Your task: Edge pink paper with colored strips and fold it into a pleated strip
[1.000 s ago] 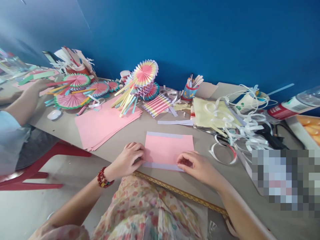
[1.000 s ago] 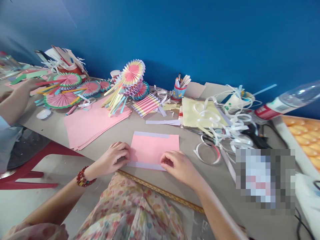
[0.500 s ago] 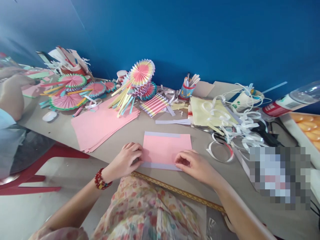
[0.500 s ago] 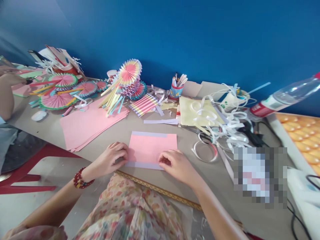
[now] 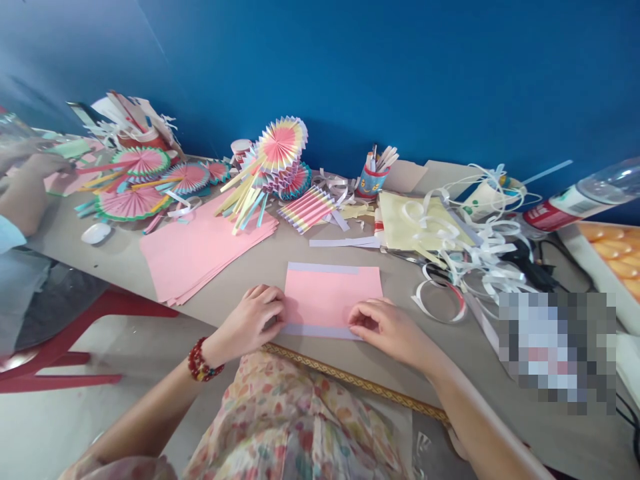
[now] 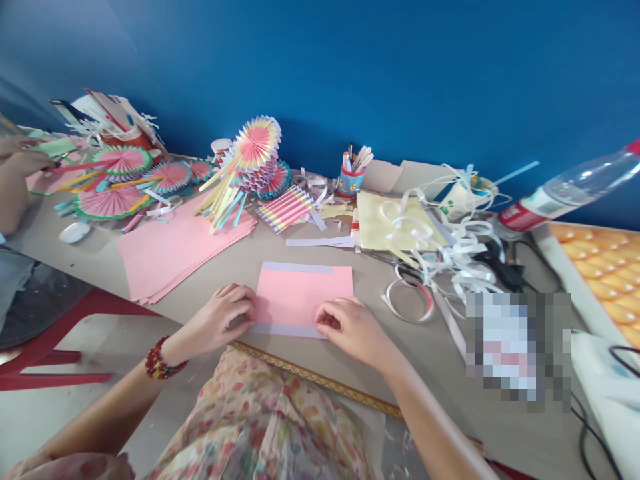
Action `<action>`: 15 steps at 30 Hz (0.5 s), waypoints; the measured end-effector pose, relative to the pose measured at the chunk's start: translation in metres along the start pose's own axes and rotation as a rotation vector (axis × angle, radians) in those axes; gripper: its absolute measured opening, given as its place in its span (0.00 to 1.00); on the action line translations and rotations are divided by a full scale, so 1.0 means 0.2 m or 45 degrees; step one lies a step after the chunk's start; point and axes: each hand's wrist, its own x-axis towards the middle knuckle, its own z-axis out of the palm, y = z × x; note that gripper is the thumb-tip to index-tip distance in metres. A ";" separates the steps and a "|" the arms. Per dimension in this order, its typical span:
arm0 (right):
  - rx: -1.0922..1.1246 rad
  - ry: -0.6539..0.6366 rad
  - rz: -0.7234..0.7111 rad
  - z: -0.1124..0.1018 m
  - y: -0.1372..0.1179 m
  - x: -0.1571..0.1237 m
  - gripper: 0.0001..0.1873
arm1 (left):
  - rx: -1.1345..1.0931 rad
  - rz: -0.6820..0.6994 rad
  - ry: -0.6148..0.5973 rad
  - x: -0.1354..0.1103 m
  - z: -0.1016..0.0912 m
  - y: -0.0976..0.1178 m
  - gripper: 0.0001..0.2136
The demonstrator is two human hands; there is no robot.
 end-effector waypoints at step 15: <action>-0.005 0.008 -0.030 0.01 0.01 0.00 0.04 | 0.002 0.008 -0.001 -0.01 0.02 -0.01 0.04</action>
